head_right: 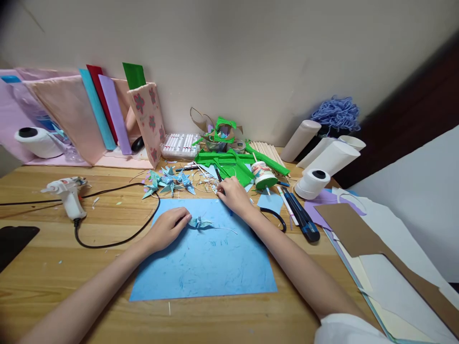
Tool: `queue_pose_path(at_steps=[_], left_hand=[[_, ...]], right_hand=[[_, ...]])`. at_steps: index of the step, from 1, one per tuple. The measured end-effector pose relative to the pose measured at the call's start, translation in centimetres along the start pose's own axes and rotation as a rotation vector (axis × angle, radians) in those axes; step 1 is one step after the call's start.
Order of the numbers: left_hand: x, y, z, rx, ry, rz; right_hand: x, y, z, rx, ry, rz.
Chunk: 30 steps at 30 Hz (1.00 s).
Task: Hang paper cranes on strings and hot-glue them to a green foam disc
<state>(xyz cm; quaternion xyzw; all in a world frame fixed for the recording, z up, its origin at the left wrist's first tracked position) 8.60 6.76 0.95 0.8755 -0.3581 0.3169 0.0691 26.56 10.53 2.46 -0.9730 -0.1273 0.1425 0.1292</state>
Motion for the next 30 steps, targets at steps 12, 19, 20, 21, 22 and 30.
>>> queue_pose_path(at_steps=[12,19,20,21,22,30], left_hand=[[0.0,0.0,0.1,-0.004,-0.021,-0.002],[-0.1,-0.1,0.1,-0.002,-0.020,-0.006],[-0.1,-0.1,0.1,-0.003,-0.021,-0.008],[0.0,-0.1,0.1,-0.003,-0.022,-0.009],[0.0,-0.1,0.1,-0.003,-0.023,-0.010],[0.0,-0.1,0.1,-0.009,-0.031,-0.014]], right_hand=[[-1.1,-0.4,0.0,-0.064,0.187,-0.032],[-1.2,-0.8,0.1,-0.105,0.265,-0.044],[-1.2,-0.9,0.1,-0.115,0.269,-0.047],[-1.2,-1.0,0.1,-0.129,0.266,-0.052],[-1.2,-1.0,0.1,-0.145,0.258,-0.058],[-1.8,-1.5,0.4,-0.210,0.360,-0.127]])
Point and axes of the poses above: each hand's wrist, its own y-axis away from the middle knuckle, its own z-axis out of the palm, x = y × z, the point moved 7 cm from there along -y, towards the middle knuckle, and after that the axes turned 2 degrees about y, right-handed, at the moved point
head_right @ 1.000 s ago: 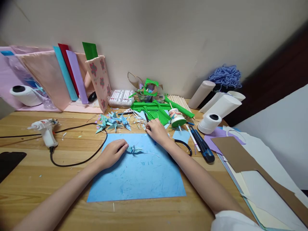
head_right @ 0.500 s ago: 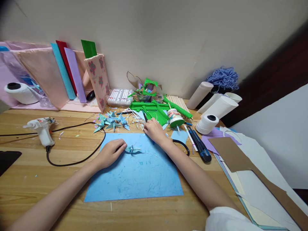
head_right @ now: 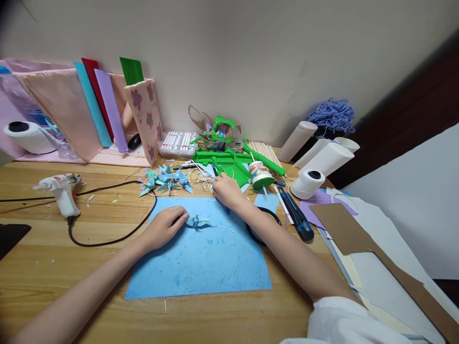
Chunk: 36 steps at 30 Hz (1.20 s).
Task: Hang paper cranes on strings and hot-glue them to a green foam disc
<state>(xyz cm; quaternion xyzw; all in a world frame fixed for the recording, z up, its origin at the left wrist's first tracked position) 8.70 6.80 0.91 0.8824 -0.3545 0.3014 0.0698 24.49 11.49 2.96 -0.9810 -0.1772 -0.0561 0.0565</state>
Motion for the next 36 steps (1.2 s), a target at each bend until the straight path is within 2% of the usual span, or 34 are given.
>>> queue_pose_path(at_steps=[5,9,12,14,17,20,23,27,36], left_hand=[[0.0,0.1,0.0,0.000,0.005,-0.003],[0.1,0.1,-0.1,-0.002,0.007,-0.004],[0.3,0.1,-0.2,0.007,0.000,-0.013],[0.3,0.2,-0.2,0.029,-0.007,-0.052],[0.2,0.7,-0.3,0.076,-0.023,-0.197],[0.2,1.2,-0.2,0.089,-0.004,-0.340],[0.5,1.6,0.1,0.066,0.035,-0.403],[0.9,1.7,0.4,0.055,0.050,-0.405],[1.6,1.8,0.7,0.056,0.050,-0.354]], right_hand=[[-0.2,-0.1,0.0,0.030,0.011,-0.010],[0.8,0.3,0.0,0.090,-0.146,0.063],[1.6,1.2,-0.8,0.192,-0.294,0.117],[1.8,2.3,-1.9,0.274,-0.402,0.151],[1.3,4.3,-3.4,0.336,-0.576,0.200],[-0.2,6.1,-4.1,0.299,-0.707,0.232],[-2.0,7.0,-4.0,0.228,-0.761,0.221],[-3.3,7.0,-3.2,0.137,-0.779,0.204],[-3.5,6.6,-1.4,-0.079,-0.896,0.283]])
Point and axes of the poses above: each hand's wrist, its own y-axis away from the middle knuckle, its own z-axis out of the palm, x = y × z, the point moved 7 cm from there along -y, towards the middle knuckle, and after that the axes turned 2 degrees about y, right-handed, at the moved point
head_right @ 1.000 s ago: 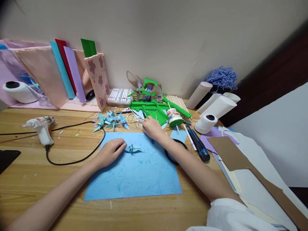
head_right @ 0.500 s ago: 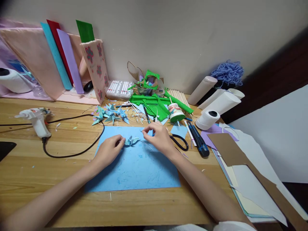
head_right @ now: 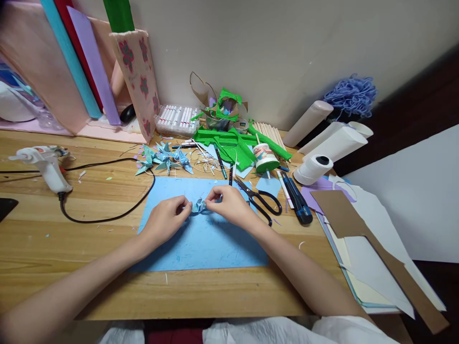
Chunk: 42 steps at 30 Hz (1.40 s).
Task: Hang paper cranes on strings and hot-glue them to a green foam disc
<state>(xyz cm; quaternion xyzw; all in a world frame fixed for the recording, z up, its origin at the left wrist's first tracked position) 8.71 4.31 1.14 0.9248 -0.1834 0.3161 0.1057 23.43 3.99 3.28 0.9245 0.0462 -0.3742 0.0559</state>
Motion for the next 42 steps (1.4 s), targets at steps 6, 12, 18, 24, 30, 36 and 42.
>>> queue_pose_path(at_steps=[6,12,18,24,30,36,42], left_hand=[[0.0,0.0,0.1,0.000,-0.005,0.009],[0.0,0.1,0.1,0.004,0.007,0.011],[0.0,0.1,0.1,0.000,0.010,0.008],[0.1,0.1,0.0,0.009,0.004,0.015],[0.0,0.2,0.0,0.023,-0.005,0.019],[-0.1,0.1,-0.1,0.023,0.014,0.000],[-0.2,0.0,0.0,0.019,0.042,-0.006]], right_hand=[[0.3,-0.2,0.3,-0.027,-0.028,0.035],[0.1,-0.2,0.6,-0.061,-0.044,0.050],[0.4,-0.6,1.1,-0.153,-0.119,0.054],[-0.1,-1.1,0.8,-0.227,-0.108,0.018],[-0.6,-1.2,0.6,-0.257,-0.088,-0.008],[-1.0,-0.7,0.6,-0.219,-0.040,-0.044],[-1.5,0.2,0.3,-0.109,0.050,-0.165]])
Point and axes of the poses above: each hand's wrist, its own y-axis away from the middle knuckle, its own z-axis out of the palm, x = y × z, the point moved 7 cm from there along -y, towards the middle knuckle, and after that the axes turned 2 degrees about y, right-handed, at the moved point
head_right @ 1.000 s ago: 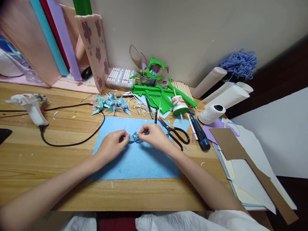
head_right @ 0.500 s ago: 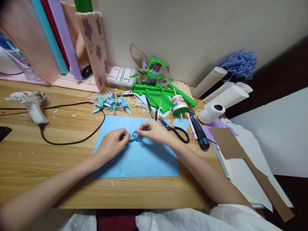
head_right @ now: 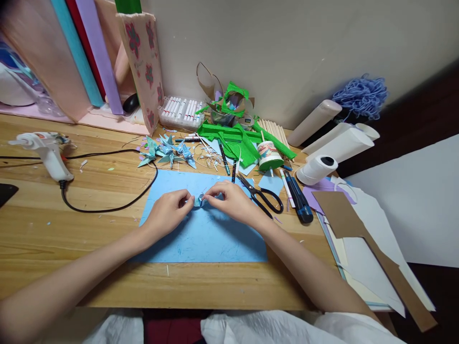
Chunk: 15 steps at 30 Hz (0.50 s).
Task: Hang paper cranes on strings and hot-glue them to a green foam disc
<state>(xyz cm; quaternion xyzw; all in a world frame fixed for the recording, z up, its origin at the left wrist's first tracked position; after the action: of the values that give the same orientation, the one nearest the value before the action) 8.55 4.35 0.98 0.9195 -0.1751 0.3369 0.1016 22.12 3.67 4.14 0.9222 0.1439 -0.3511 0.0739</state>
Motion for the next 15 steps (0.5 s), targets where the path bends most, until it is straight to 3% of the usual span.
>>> queue_pose_path(at_steps=[5,15], left_hand=[[0.2,0.2,0.0,0.004,0.028,0.015],[0.2,0.5,-1.4,0.187,0.133,-0.039]], right_hand=[[0.1,0.2,-0.3,0.024,0.005,0.009],[-1.1,1.0,-0.8,0.334,0.049,0.066]])
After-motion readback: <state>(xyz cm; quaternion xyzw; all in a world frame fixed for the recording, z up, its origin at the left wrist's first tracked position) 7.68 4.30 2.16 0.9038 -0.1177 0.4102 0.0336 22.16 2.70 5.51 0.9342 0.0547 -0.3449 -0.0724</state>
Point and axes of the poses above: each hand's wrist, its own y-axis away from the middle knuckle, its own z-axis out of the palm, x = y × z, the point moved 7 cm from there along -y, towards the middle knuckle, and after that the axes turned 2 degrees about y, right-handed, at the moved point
